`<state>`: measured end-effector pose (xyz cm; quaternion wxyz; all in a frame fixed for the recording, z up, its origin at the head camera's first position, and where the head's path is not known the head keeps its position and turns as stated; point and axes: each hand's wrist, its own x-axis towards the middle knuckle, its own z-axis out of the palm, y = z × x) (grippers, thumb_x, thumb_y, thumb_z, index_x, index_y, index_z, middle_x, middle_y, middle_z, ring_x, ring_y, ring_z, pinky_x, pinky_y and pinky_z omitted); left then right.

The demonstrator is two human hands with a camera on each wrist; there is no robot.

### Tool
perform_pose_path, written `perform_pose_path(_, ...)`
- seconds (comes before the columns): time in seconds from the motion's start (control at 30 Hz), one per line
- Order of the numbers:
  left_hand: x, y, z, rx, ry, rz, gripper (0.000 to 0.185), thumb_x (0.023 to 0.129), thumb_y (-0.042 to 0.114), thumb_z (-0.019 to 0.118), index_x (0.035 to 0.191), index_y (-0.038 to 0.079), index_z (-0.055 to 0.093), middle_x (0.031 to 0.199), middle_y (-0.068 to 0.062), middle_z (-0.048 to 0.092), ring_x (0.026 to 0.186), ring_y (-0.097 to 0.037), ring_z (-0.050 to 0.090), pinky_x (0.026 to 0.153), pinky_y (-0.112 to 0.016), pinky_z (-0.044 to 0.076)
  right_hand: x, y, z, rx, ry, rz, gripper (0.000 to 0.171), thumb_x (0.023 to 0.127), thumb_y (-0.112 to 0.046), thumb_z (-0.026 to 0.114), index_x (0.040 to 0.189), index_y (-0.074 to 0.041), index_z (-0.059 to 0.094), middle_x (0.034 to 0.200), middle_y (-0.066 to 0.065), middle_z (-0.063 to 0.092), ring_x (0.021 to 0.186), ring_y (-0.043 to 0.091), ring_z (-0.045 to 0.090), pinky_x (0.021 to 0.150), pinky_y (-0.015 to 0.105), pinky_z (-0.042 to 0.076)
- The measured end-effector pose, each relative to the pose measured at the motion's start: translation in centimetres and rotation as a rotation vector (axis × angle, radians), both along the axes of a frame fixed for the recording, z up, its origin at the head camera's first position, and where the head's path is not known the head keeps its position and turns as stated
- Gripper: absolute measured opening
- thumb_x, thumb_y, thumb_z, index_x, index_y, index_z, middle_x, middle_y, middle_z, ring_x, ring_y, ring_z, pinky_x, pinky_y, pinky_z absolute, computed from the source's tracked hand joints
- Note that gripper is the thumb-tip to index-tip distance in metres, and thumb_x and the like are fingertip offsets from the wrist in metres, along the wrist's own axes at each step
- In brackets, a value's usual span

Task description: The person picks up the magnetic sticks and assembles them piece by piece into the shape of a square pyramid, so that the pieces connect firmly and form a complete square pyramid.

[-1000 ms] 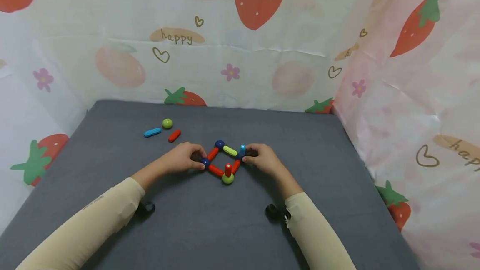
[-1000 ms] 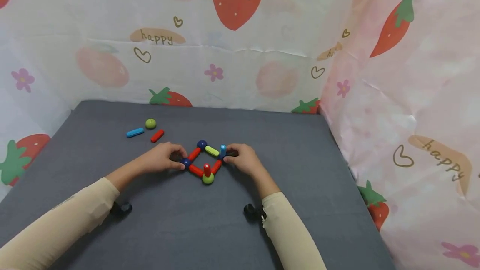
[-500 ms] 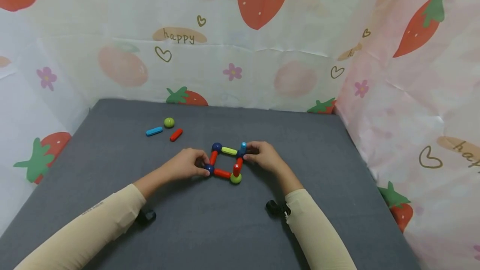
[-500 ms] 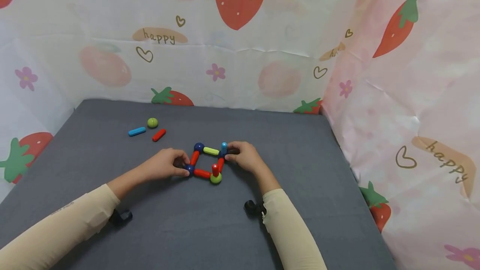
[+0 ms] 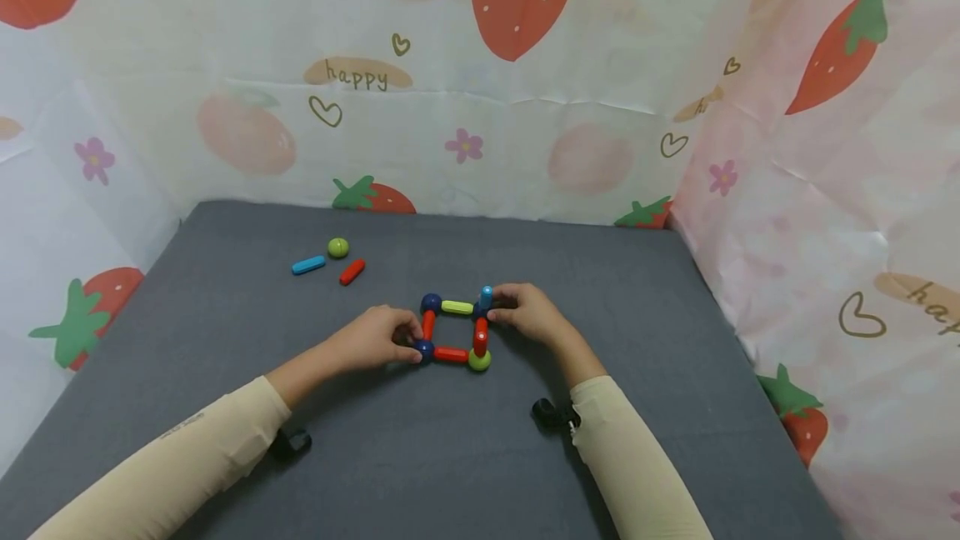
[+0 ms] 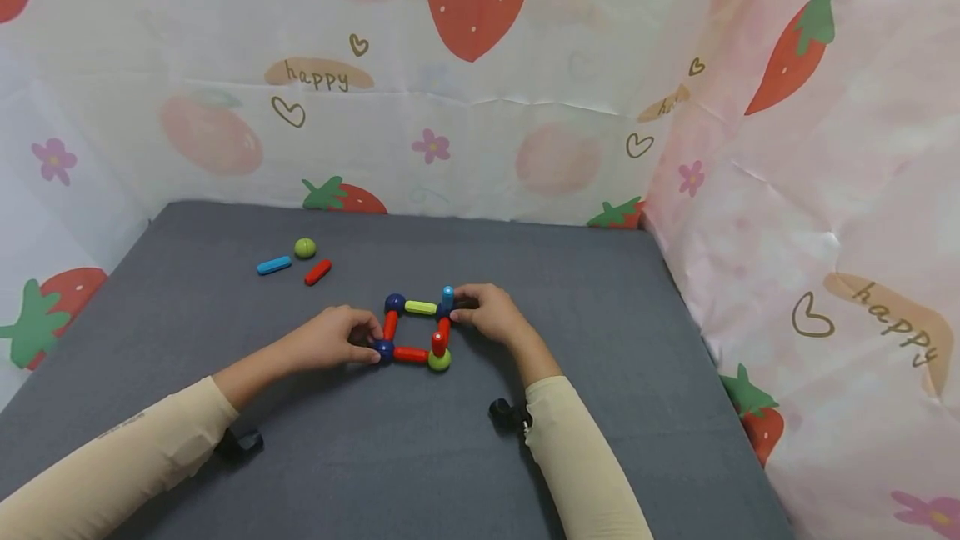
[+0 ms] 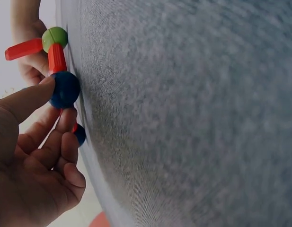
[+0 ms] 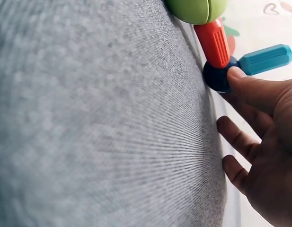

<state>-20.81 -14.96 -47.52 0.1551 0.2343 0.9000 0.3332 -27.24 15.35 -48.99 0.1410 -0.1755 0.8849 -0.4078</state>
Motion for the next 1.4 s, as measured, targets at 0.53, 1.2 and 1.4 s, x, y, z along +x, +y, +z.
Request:
perform_pose_path(0.53, -2.0, -2.8, 1.8, 0.003, 0.054, 0.063, 0.026, 0.093, 0.025, 0.078, 0.115, 0.014, 0.072, 0.113, 0.001, 0.071, 0.106, -0.021, 0.063, 0.093, -0.044, 0.053, -0.2, 0.1, 0.0, 0.002, 0.018, 0.018, 0.028, 0.096, -0.019, 0.074, 0.123, -0.012, 0.073, 0.12, 0.004, 0.073, 0.112, 0.021, 0.064, 0.096, 0.04, 0.053)
perform_pose_path(1.2, -6.2, -8.1, 1.3, -0.068, 0.208, 0.333, 0.041, 0.095, 0.023, 0.076, 0.132, 0.007, 0.067, 0.126, -0.015, 0.068, 0.115, -0.035, 0.054, 0.096, -0.054, 0.046, 0.0, 0.3, -0.1, 0.004, 0.017, 0.012, 0.038, 0.096, -0.021, 0.074, 0.132, -0.012, 0.07, 0.128, 0.005, 0.071, 0.127, 0.026, 0.059, 0.109, 0.046, 0.045)
perform_pose_path(1.4, -7.3, -9.4, 0.5, -0.1, 0.172, 0.358, 0.047, 0.095, 0.023, 0.074, 0.138, 0.005, 0.062, 0.134, -0.017, 0.066, 0.121, -0.037, 0.057, 0.1, -0.055, 0.046, -0.1, 0.3, -0.1, -0.003, 0.01, 0.011, 0.037, 0.096, -0.02, 0.074, 0.132, -0.011, 0.07, 0.127, 0.005, 0.071, 0.127, 0.026, 0.059, 0.11, 0.047, 0.044)
